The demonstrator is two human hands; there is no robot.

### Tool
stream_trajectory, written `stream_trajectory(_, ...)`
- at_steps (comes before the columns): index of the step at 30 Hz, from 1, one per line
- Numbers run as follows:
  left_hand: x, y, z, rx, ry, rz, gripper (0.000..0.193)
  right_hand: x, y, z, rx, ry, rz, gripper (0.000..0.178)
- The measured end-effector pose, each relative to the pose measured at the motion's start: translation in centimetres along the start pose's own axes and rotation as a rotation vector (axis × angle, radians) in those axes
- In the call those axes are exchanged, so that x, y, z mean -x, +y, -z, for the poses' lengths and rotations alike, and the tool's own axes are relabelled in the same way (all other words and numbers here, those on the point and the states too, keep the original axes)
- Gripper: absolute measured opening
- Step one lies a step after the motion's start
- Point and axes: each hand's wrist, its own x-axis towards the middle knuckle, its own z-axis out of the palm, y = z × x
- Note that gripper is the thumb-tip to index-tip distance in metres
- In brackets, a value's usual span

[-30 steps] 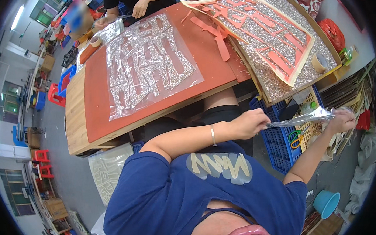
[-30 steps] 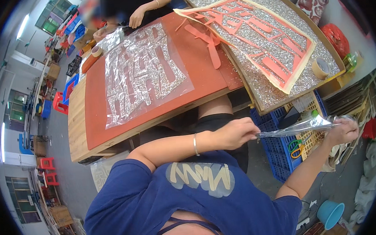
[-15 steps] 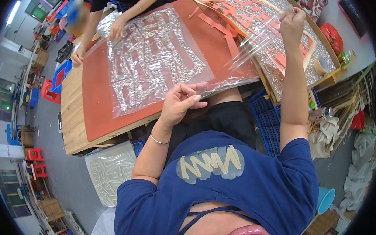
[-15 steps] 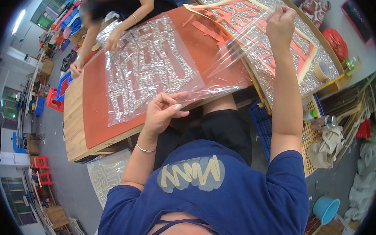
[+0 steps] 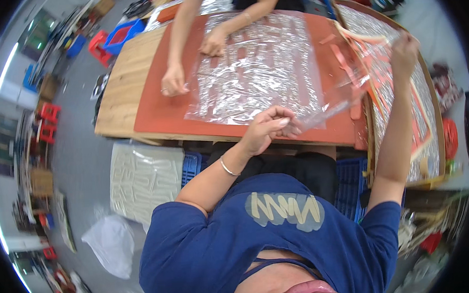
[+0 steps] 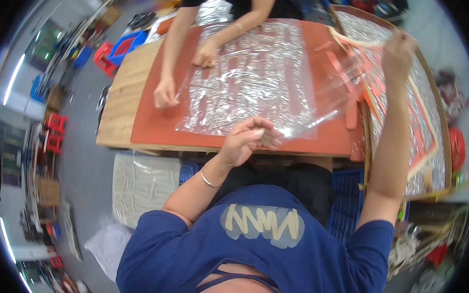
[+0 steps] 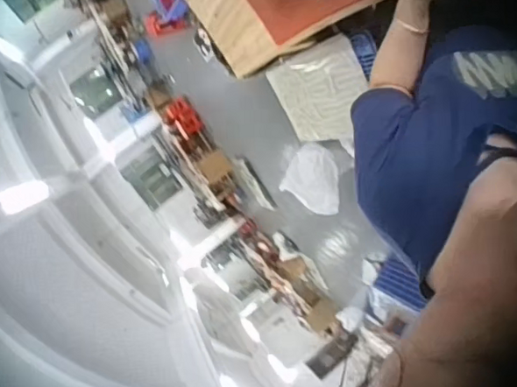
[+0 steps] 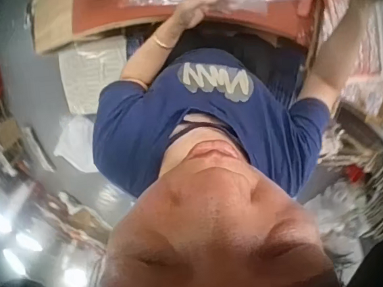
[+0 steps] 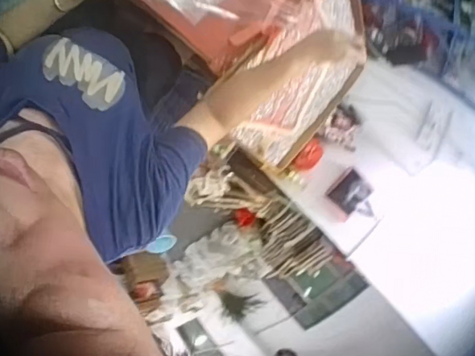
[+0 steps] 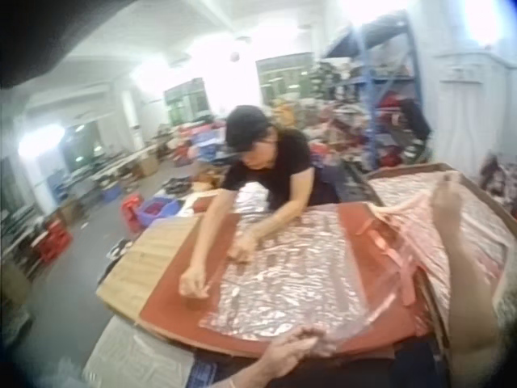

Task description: Manually assemble and align shoe upper components with clear adhesive sheets and frames in a factory setting.

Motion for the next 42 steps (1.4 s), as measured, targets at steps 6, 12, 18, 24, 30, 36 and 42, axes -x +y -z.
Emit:
stream_trajectory(6, -0.1, 0.5, -0.1, -0.405, 0.223, 0.141, 0.036, 0.5, -6.8, 1.3, -0.322, -0.056, -0.076, 0.025)
stream_trajectory(12, 0.4, 1.5, 0.1, -0.304, 0.222, 0.398, 0.027, -0.7, -6.0, 2.5, -0.317, -0.147, -0.006, 0.027)
stream_trajectory(18, 1.1, -0.7, 1.5, -0.005, 0.197, 0.568, 0.025, -0.2, -6.6, 1.3, -0.320, -0.080, 0.101, 0.035)
stream_trajectory(24, 2.4, -2.6, 0.9, 0.189, 0.302, 0.316, 0.024, 0.6, -5.0, 0.9, -0.378, -0.143, -0.035, 0.037)
stream_trajectory(30, 3.1, -1.8, 0.7, 0.216, 0.364, 0.170, 0.023, 1.1, -3.5, 0.8, -0.391, -0.149, -0.108, 0.037)
stream_trajectory(36, 3.7, -2.5, 1.4, 0.412, 0.392, 0.072, 0.020, 1.5, -4.9, -0.1, -0.370, -0.083, -0.179, 0.041)
stream_trajectory(42, 3.1, -1.4, 2.4, 0.507, 0.371, -0.069, 0.018, 2.1, -5.3, 0.3, -0.431, -0.072, -0.128, 0.038)
